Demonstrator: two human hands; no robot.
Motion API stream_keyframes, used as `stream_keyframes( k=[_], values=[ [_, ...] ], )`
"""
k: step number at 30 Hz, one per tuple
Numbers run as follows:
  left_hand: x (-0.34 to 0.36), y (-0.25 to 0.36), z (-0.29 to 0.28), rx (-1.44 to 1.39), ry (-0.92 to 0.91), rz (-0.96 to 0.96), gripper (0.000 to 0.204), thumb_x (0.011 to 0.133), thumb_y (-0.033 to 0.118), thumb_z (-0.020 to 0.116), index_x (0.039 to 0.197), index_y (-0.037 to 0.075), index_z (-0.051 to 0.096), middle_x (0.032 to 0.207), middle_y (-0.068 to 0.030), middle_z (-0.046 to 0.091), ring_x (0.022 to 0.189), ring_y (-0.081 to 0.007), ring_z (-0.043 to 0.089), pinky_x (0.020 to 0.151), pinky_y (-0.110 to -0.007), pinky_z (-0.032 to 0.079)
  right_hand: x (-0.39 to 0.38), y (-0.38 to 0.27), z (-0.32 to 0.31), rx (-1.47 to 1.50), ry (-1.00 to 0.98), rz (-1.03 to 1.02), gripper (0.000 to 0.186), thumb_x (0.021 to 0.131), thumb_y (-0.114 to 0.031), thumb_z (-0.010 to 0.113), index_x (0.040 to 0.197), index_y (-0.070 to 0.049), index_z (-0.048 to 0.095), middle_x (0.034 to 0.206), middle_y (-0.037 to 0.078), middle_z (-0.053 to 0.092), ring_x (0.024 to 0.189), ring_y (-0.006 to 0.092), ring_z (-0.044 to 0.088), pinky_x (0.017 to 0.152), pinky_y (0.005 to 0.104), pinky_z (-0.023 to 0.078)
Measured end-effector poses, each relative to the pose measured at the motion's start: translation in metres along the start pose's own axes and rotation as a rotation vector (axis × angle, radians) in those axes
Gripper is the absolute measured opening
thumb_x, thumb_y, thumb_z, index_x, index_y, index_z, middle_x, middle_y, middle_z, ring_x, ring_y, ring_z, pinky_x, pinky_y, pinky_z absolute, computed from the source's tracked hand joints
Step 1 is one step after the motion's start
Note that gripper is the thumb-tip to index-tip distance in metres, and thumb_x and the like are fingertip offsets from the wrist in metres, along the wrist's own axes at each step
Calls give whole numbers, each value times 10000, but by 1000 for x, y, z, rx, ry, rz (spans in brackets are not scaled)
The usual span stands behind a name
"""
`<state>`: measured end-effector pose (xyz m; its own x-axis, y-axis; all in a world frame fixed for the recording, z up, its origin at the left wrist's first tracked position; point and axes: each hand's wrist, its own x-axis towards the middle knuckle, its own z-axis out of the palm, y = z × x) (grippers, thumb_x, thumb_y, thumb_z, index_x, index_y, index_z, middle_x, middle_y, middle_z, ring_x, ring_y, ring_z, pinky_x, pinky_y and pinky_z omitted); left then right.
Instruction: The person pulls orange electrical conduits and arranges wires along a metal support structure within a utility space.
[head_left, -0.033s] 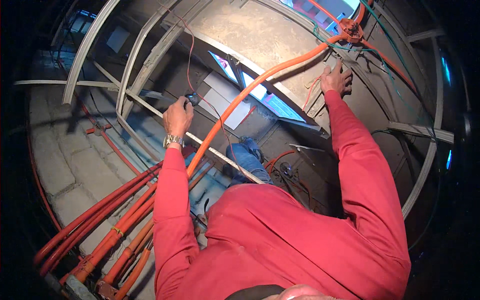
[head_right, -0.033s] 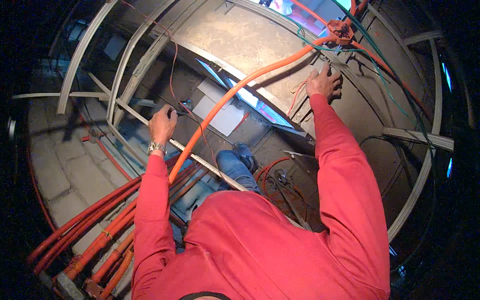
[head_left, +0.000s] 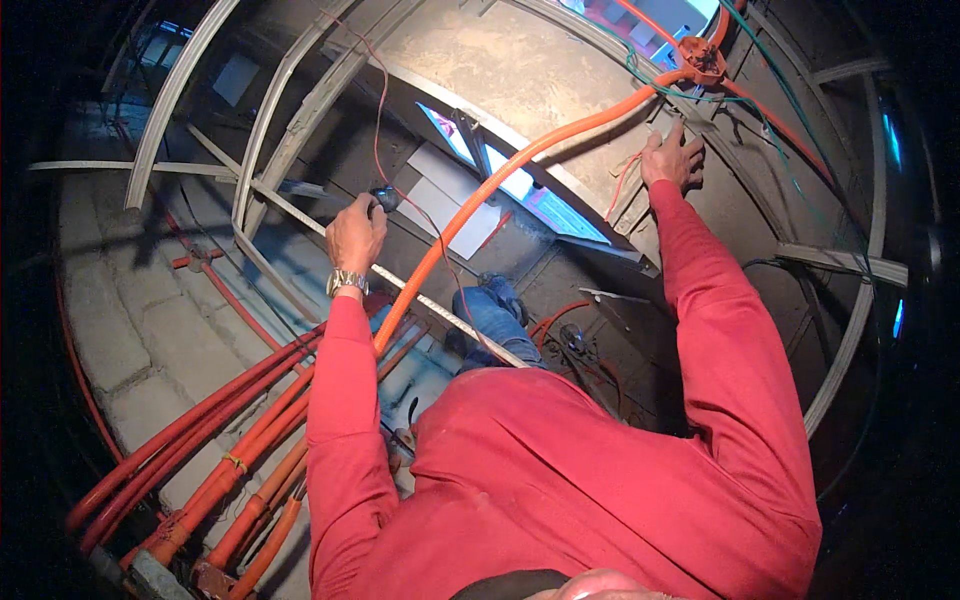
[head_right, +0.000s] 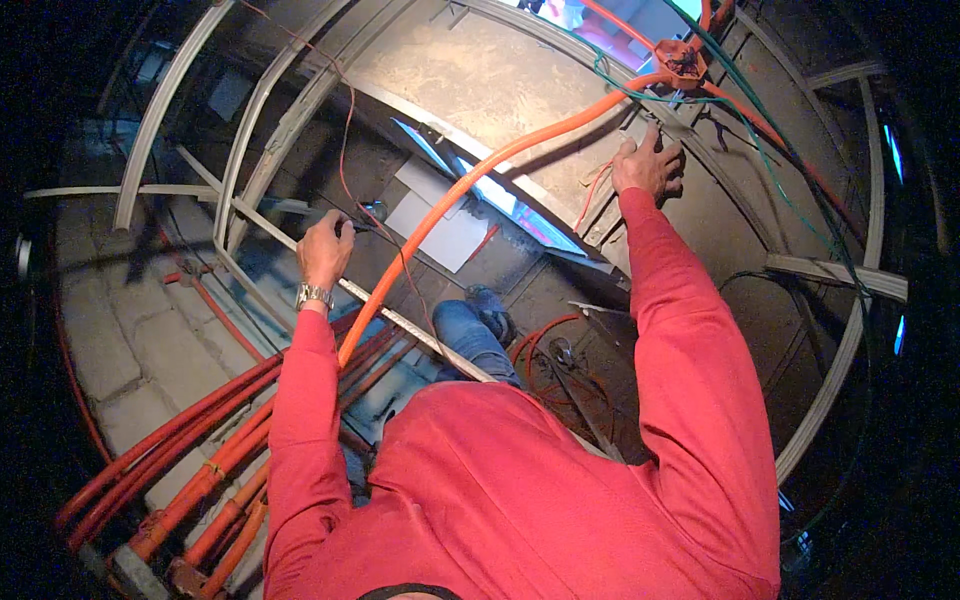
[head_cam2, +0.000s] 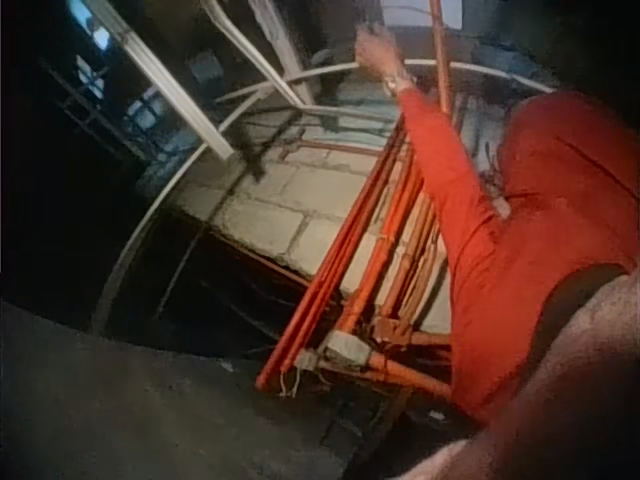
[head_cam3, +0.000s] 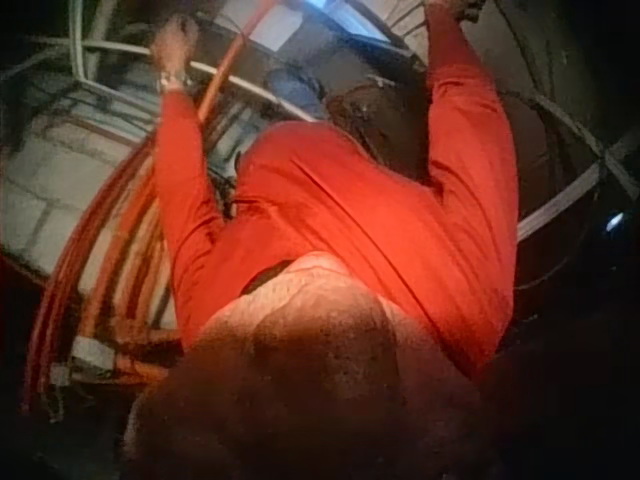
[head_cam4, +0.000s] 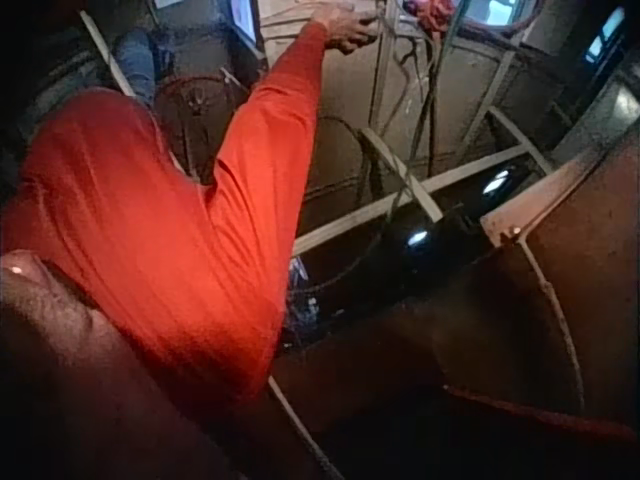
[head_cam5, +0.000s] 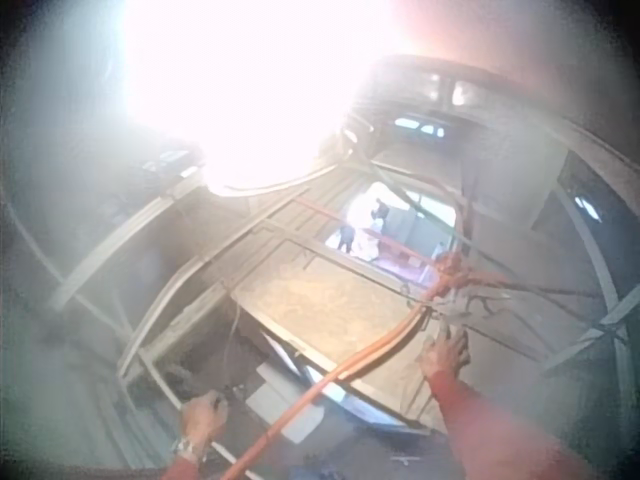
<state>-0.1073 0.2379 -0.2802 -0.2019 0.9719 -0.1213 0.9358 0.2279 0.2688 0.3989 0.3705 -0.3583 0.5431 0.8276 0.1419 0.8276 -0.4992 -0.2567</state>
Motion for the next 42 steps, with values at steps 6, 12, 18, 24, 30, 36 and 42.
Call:
stream_keyframes(
  k=[6,12,18,24,30,36,42],
  values=[
    [-2,0,0,-7,25,10,249,943,308,583,1013,103,705,916,-228,736,901,-451,702,814,-537,533,-3,-4,-6,-8,-38,15,641,993,-457,511,1591,-283,360,1623,310,247,1448,519,338,1112,727,242],
    [0,1,-1,12,9,0,252,936,315,588,1004,105,709,916,-219,742,898,-444,706,809,-529,538,-1,-3,-4,-22,-24,0,644,1004,-462,509,1602,-291,345,1617,304,259,1446,518,345,1121,723,232],
    [0,3,-2,21,-2,-15,247,936,311,594,1006,107,713,919,-214,744,904,-439,709,810,-527,540,-2,-3,-3,-18,-13,18,636,999,-454,519,1595,-298,365,1626,297,249,1457,498,333,1121,710,241],
    [0,2,-2,26,-2,-2,250,940,311,596,1020,100,705,923,-218,744,903,-439,710,813,-534,536,-1,-1,-2,-20,-5,2,648,988,-471,516,1591,-286,371,1632,303,235,1474,490,320,1124,707,240],
    [-1,1,-1,12,-8,-14,247,942,307,596,1018,96,700,917,-222,741,897,-444,708,814,-537,534,0,-1,-2,-22,-30,7,657,989,-471,511,1596,-269,358,1634,311,227,1471,501,320,1133,709,230],
    [0,-2,3,4,17,-2,235,940,303,597,998,96,690,901,-224,735,885,-448,703,813,-541,530,-1,-1,-1,-26,-43,-3,658,998,-468,506,1606,-279,338,1632,323,229,1468,516,319,1131,734,204],
    [0,-3,2,7,21,15,242,942,316,589,989,100,688,900,-225,733,879,-455,699,801,-551,530,0,0,-2,5,-44,-5,665,1000,-469,516,1611,-288,328,1638,327,217,1476,537,302,1136,735,197]
  ],
)
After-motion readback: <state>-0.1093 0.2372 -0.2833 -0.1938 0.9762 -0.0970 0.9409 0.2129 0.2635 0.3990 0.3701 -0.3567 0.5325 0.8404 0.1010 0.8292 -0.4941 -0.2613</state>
